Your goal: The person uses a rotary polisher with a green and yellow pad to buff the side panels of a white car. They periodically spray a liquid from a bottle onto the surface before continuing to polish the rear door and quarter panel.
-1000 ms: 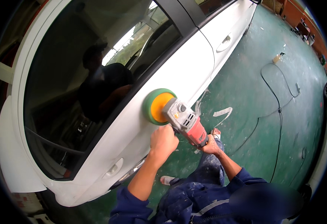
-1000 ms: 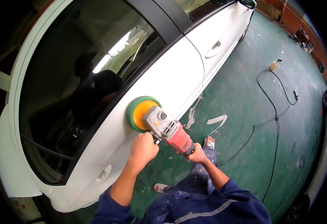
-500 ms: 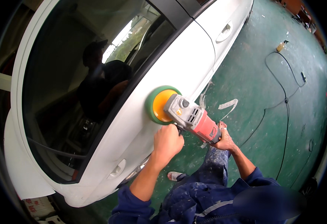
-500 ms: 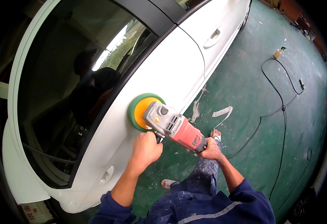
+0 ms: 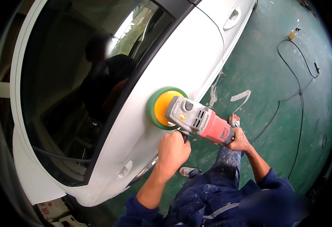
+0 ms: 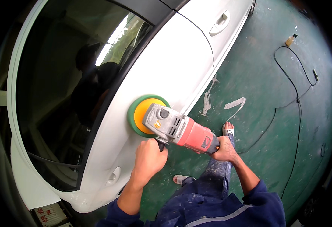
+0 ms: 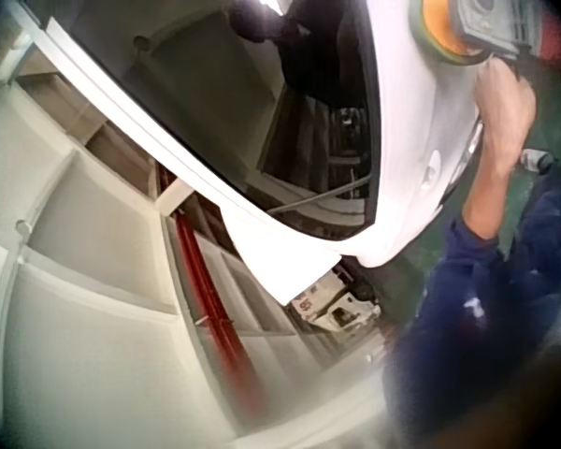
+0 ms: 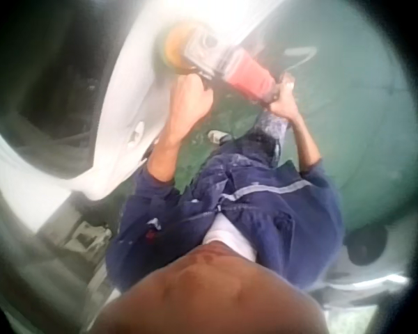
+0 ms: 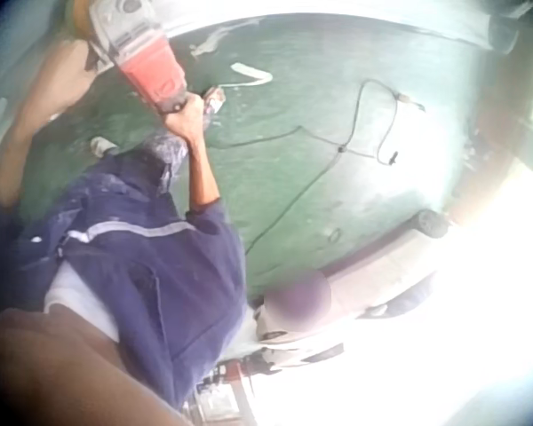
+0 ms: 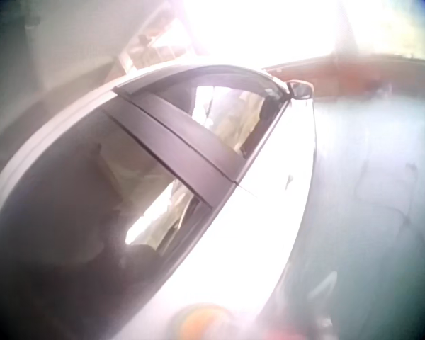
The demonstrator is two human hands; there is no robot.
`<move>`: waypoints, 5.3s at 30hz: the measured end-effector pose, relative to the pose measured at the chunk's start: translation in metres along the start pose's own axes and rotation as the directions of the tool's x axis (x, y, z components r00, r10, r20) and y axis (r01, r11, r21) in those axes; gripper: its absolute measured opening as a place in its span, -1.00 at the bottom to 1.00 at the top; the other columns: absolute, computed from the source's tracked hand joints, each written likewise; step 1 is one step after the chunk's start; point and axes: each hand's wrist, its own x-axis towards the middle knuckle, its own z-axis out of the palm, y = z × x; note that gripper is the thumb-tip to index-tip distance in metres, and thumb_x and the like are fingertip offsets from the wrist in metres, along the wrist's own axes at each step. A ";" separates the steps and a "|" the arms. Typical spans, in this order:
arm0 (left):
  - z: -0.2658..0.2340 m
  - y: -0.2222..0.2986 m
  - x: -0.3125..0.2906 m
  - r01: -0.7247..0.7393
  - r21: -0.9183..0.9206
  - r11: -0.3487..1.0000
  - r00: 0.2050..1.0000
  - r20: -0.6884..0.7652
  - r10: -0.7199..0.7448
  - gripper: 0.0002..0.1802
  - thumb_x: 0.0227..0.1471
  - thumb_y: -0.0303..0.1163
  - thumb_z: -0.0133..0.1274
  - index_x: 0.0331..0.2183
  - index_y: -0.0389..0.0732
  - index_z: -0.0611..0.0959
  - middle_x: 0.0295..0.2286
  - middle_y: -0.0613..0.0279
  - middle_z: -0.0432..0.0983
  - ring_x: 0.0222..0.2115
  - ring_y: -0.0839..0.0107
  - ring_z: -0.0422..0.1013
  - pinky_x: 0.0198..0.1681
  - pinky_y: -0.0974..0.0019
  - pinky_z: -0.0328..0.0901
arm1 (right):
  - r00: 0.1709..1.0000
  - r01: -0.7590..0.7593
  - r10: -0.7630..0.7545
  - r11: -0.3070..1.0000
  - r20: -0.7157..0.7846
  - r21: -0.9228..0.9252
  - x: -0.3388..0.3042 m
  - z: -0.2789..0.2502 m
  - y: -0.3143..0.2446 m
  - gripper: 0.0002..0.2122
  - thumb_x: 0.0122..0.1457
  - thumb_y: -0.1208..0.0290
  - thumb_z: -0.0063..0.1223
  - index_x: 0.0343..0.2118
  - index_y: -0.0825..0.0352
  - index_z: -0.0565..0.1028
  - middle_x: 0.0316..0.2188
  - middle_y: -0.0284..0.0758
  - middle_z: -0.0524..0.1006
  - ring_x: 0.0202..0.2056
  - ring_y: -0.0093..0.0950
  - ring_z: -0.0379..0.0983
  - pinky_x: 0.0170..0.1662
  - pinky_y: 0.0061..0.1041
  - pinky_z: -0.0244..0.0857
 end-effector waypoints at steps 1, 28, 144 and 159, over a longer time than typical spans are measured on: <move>0.000 0.001 0.003 -0.004 0.001 1.000 1.000 0.008 0.004 -0.80 -0.10 -0.44 0.14 -0.51 -0.44 0.64 -0.51 -0.32 0.53 -0.38 -0.29 0.49 -0.28 -0.13 0.38 | 1.000 0.018 -0.017 1.000 -0.021 0.009 0.001 -0.001 0.000 -0.79 -0.16 0.46 0.33 -0.49 0.48 0.56 -0.65 -0.19 0.52 -0.56 -0.53 0.40 -0.38 -0.43 0.35; 0.023 -0.080 0.000 0.039 0.133 0.990 0.984 -0.176 -0.016 -0.83 -0.19 -0.43 0.23 -0.55 -0.35 0.63 -0.61 -0.23 0.52 -0.51 -0.27 0.47 -0.39 -0.14 0.37 | 0.996 0.075 -0.081 0.982 0.027 0.171 0.059 0.113 0.041 -0.69 -0.24 0.53 0.23 -0.32 0.40 0.60 -0.45 -0.01 0.60 -0.34 -0.13 0.62 -0.26 -0.32 0.46; 0.065 -0.475 -0.311 0.270 -0.457 0.847 0.602 -0.606 -0.519 -0.74 -0.23 -0.33 0.33 -0.49 -0.33 0.70 -0.52 -0.20 0.59 -0.36 -0.22 0.53 -0.33 -0.06 0.41 | 0.851 0.480 -0.332 0.805 0.406 -0.349 -0.076 0.449 -0.125 -0.65 -0.21 0.40 0.27 -0.25 0.26 0.58 -0.35 -0.10 0.63 -0.25 -0.06 0.58 -0.17 -0.16 0.47; 0.019 -0.357 -0.244 0.267 -0.327 0.906 0.804 -0.443 -0.397 -0.76 -0.21 -0.34 0.31 -0.51 -0.33 0.69 -0.50 -0.24 0.58 -0.37 -0.28 0.51 -0.27 -0.16 0.39 | 0.940 0.297 -0.215 0.899 0.265 -0.323 -0.078 0.325 -0.109 -0.64 -0.21 0.41 0.22 -0.23 0.26 0.62 -0.42 -0.04 0.62 -0.27 -0.01 0.57 -0.15 -0.15 0.46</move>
